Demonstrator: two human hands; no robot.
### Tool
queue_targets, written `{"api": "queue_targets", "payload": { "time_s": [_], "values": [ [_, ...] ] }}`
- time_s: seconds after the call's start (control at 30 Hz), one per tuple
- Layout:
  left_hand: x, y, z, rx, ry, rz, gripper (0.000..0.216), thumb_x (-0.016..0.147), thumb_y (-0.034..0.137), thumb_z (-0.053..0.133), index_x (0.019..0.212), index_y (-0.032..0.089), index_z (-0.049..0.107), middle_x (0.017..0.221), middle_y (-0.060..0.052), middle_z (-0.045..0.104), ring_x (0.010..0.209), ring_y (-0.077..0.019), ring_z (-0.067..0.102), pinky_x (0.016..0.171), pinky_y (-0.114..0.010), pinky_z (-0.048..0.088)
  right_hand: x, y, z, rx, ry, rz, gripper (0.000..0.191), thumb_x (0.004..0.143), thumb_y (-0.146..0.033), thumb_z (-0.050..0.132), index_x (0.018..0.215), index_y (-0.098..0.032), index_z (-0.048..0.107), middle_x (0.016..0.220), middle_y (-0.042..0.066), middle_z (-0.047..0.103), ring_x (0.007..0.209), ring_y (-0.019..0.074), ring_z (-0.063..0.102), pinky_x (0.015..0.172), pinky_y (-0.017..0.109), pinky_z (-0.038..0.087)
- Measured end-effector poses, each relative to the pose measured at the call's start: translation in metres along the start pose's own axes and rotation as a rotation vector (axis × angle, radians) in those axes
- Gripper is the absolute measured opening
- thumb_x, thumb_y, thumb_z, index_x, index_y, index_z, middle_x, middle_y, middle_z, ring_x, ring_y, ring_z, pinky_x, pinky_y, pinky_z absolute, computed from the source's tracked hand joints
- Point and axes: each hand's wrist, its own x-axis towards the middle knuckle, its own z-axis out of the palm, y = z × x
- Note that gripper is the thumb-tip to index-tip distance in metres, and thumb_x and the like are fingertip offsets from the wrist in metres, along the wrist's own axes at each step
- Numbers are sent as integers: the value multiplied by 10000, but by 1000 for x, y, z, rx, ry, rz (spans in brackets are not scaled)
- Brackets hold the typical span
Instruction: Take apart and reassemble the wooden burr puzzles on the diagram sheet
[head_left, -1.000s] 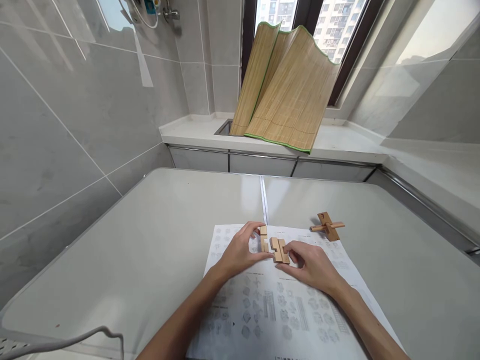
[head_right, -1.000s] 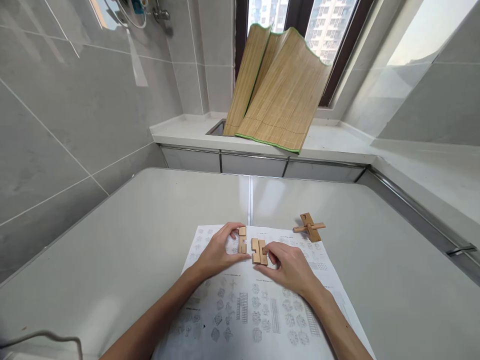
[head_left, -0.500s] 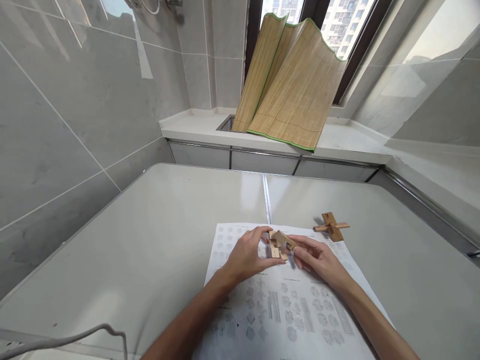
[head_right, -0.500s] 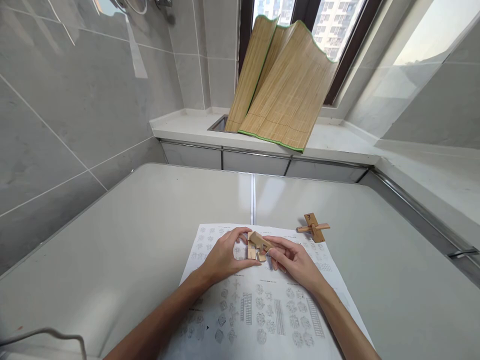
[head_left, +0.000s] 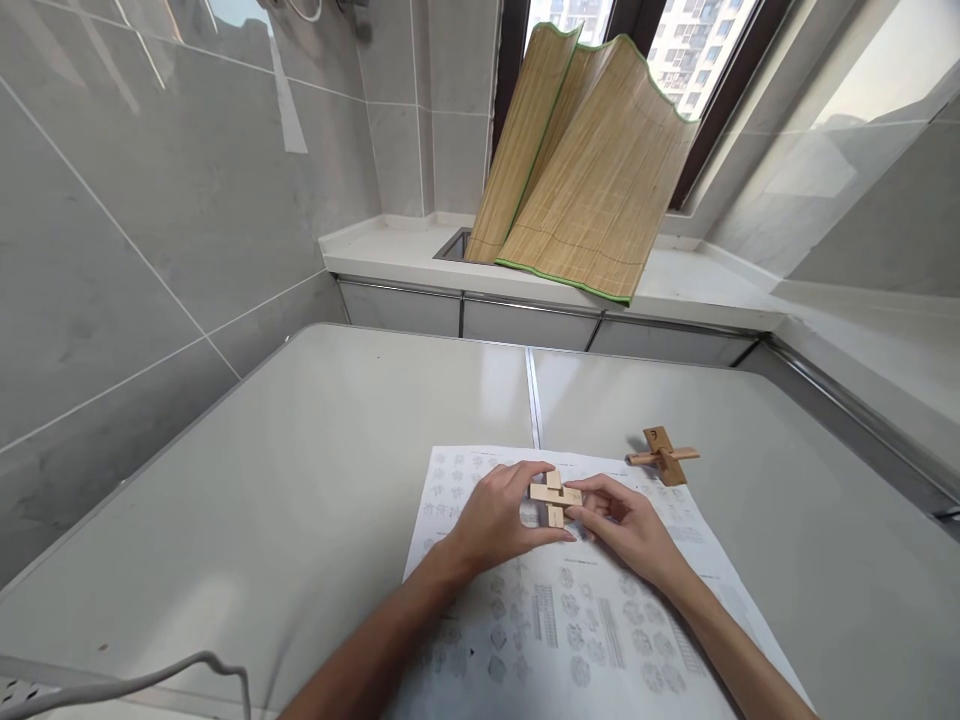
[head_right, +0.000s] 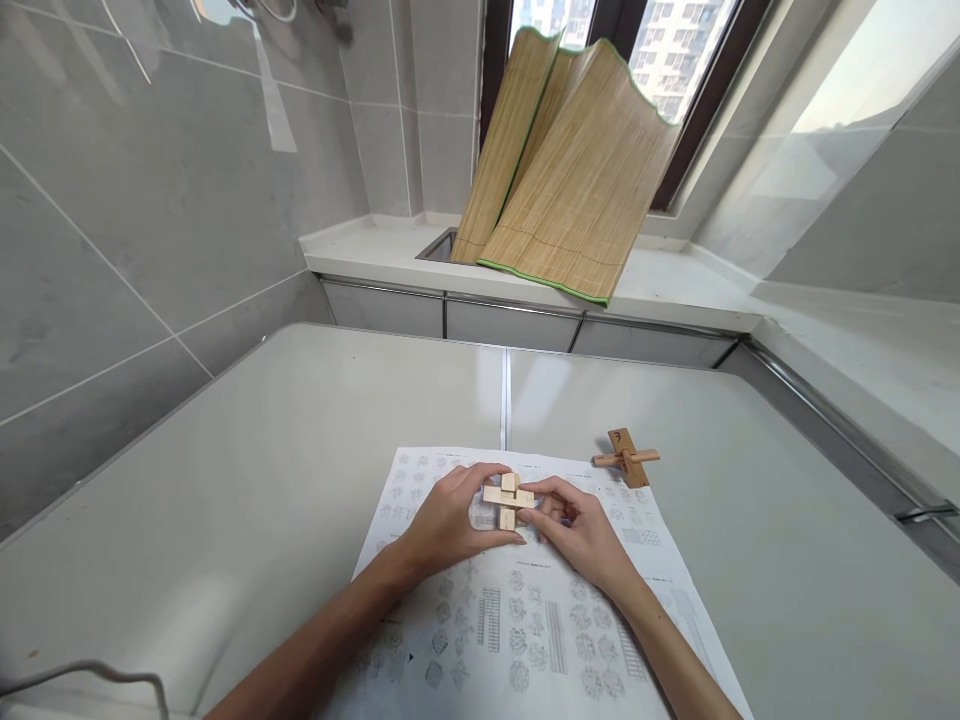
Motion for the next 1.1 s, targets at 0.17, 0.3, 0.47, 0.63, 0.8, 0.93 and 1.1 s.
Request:
{"api": "queue_targets", "payload": {
  "time_s": [0.17,0.3,0.47,0.63,0.8,0.93,1.1],
  "values": [
    [0,-2,3,-16,26,48,692,695,454,919,1245,266,543,1215,-41,720,1098,-270,682,967,-401,523,0,3,1,-52,51,-11,328,923,-487,698,1122,-226,709,633,-42,540,609,162,496,626,313,392],
    [-1,-1,3,-64,38,28,709,681,455,925,1253,258,555,1228,-55,714,1124,-272,677,966,-393,534,0,2,2,-67,64,-14,329,923,-502,688,1108,-231,708,632,-44,533,603,165,500,614,312,400],
    [-2,2,2,-130,51,-93,685,692,473,906,1255,269,574,1209,-35,715,1044,-252,695,899,-370,562,1,1,2,-80,90,-2,376,927,-540,667,1156,-241,661,721,-18,627,587,166,532,607,315,442],
    [1,2,3,-177,124,-230,629,693,458,903,1208,269,596,1109,-6,731,934,-214,684,845,-342,574,1,0,1,-206,185,-59,319,947,-537,635,1060,-238,643,809,20,647,627,170,529,570,301,435],
    [2,1,3,-166,166,-304,590,713,421,889,1204,273,597,1123,-6,716,910,-207,674,846,-359,564,-4,-6,5,-420,64,-137,261,928,-487,664,1040,-259,602,770,-10,595,594,161,506,555,296,439],
    [2,2,2,-188,170,-308,580,714,391,887,1202,273,597,1124,-8,708,954,-216,669,845,-348,565,-6,-6,7,-488,24,-166,381,910,-479,678,1212,-277,566,837,-12,621,596,158,525,569,298,461],
    [2,1,3,-161,194,-306,584,729,409,870,1219,267,585,1137,-24,707,970,-235,679,864,-378,564,-4,-5,9,-530,143,-110,323,950,-555,604,1104,-271,605,834,8,632,641,182,569,605,318,467]
  ]
}}
